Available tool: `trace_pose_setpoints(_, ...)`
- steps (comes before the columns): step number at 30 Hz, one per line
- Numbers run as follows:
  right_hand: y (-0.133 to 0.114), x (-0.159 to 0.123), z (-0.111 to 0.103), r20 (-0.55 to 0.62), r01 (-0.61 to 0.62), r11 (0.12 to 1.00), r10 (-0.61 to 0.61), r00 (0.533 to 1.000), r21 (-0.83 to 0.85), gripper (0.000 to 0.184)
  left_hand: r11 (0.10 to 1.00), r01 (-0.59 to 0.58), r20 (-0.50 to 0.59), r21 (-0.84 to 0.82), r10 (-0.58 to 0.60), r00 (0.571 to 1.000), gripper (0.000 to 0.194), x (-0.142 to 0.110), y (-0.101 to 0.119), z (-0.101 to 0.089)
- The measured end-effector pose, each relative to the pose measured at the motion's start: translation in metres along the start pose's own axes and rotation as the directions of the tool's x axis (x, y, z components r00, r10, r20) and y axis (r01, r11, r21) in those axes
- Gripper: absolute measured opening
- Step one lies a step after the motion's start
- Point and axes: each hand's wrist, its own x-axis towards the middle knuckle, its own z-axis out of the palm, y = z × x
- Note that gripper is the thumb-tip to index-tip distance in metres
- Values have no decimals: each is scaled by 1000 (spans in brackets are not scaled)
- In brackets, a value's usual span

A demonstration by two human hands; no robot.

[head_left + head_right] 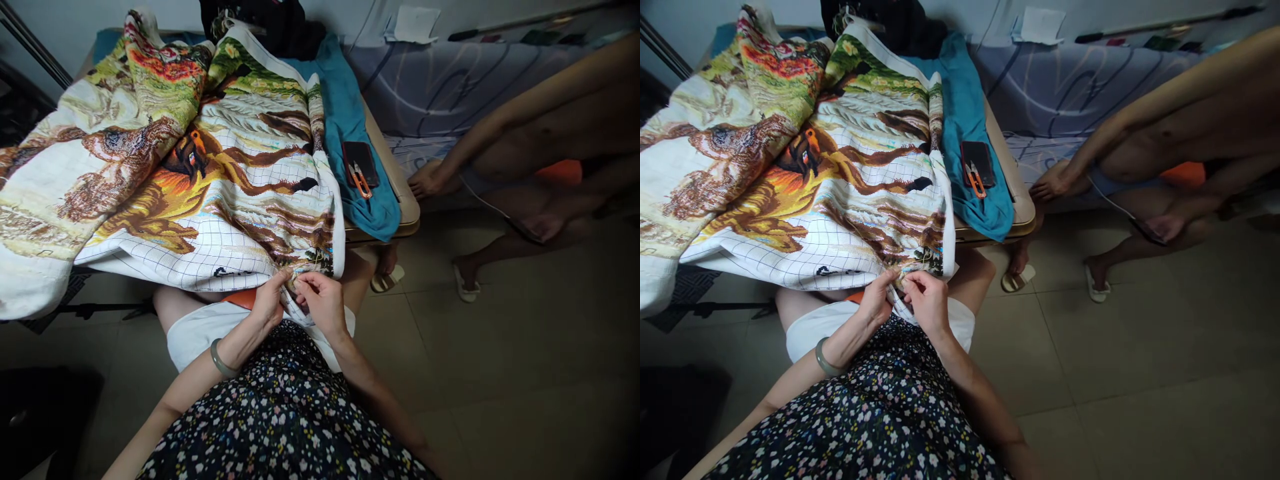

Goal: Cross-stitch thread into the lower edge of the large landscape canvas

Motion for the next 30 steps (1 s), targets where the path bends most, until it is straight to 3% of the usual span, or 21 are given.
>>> trace_pose_setpoints(13,-5,3,0,-9,-15,1000,15,1000,24,16,1000,-27,27,1,27,999,26,2,-1,-1)
trace_pose_setpoints(21,-5,-2,3,-42,-42,994,47,998,102,21,999,39,79,-10,-38,996,33,-3,-2,-1)
trace_pose_setpoints(25,-11,4,3,-55,64,998,-65,996,-9,23,1000,-22,100,-10,22,995,31,-2,-3,-3)
trace_pose_setpoints(30,-20,12,0,69,151,939,-136,988,-309,14,999,-37,166,7,36,985,34,2,-9,-15)
